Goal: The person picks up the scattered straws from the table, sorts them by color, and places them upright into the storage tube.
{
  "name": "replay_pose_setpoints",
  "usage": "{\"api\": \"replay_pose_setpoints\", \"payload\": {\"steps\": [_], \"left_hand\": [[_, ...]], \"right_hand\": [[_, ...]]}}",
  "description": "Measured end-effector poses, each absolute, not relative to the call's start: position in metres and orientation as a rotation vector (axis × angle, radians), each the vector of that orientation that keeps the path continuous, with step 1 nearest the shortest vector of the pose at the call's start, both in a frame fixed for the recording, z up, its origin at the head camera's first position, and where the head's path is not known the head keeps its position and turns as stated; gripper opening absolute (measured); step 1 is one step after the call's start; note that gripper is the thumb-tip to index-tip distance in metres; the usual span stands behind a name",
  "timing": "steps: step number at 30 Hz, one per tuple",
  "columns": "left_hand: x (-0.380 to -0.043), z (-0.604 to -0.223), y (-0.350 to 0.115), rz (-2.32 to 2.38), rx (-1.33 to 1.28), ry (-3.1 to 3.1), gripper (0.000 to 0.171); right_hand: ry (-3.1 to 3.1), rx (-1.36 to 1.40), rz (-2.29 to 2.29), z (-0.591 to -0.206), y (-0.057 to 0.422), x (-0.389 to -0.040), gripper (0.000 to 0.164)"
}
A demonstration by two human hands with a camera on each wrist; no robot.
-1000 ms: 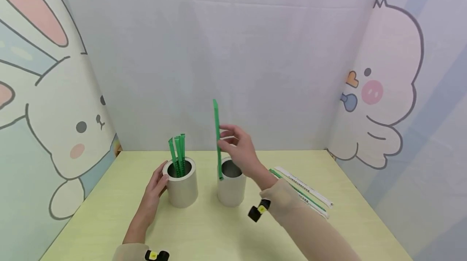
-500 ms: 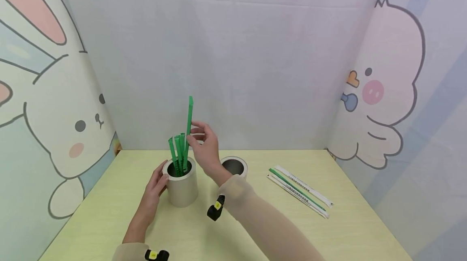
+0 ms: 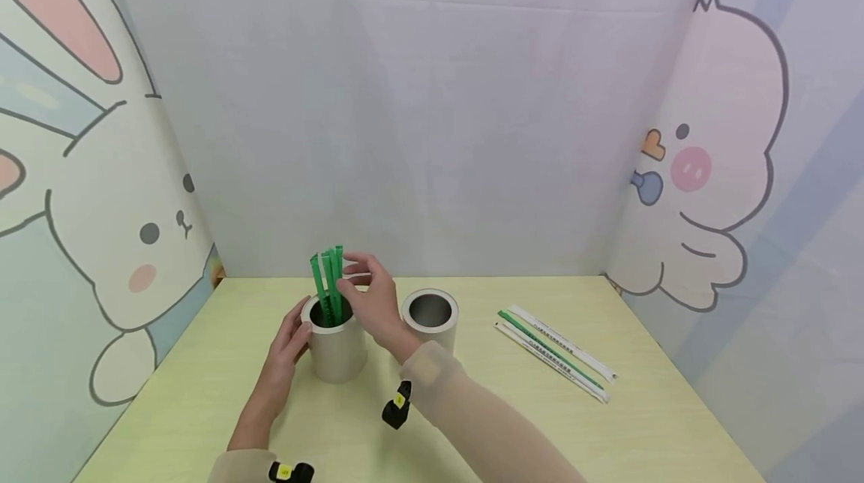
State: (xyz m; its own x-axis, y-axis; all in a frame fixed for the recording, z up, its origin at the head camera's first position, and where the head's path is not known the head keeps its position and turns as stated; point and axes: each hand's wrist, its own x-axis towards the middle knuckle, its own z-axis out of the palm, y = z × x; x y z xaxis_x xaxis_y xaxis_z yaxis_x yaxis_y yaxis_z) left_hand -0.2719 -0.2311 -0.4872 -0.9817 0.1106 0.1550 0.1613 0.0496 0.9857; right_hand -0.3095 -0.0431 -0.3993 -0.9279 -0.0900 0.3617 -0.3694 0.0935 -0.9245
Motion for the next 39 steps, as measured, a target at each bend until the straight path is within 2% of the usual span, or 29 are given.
{"api": "replay_pose_setpoints", "payload": {"steps": [9,18,24,30,39], "left_hand": [[-0.271,-0.485,-0.229,-2.107,-0.3,-2.248,0.064],[-0.272,-0.486,-0.229,-2.1,-0.298,-2.259,0.064],[-0.274,-0.487,-0.233,-2.11,-0.292,-2.259,0.065],[-0.273,-0.486,-0.234,-2.124,-0.278,-2.255,0.064],[-0.273,-0.487,-0.231,-2.135,-0.271,-2.259,0.064]], "right_hand": [[-2.235,0.626,1.843,-0.376,0.004,-0.302,0.038],[-2.425,0.78,1.387,-0.367,0.112,-0.305,0.034],[-2.532,0.691,1.107,-0.386,0.19,-0.309,0.031],[-2.668,0.569,0.878,-0.422,0.252,-0.307,0.033],[-2.799,0.466,0.693,-0.465,0.307,-0.297,0.033]]}}
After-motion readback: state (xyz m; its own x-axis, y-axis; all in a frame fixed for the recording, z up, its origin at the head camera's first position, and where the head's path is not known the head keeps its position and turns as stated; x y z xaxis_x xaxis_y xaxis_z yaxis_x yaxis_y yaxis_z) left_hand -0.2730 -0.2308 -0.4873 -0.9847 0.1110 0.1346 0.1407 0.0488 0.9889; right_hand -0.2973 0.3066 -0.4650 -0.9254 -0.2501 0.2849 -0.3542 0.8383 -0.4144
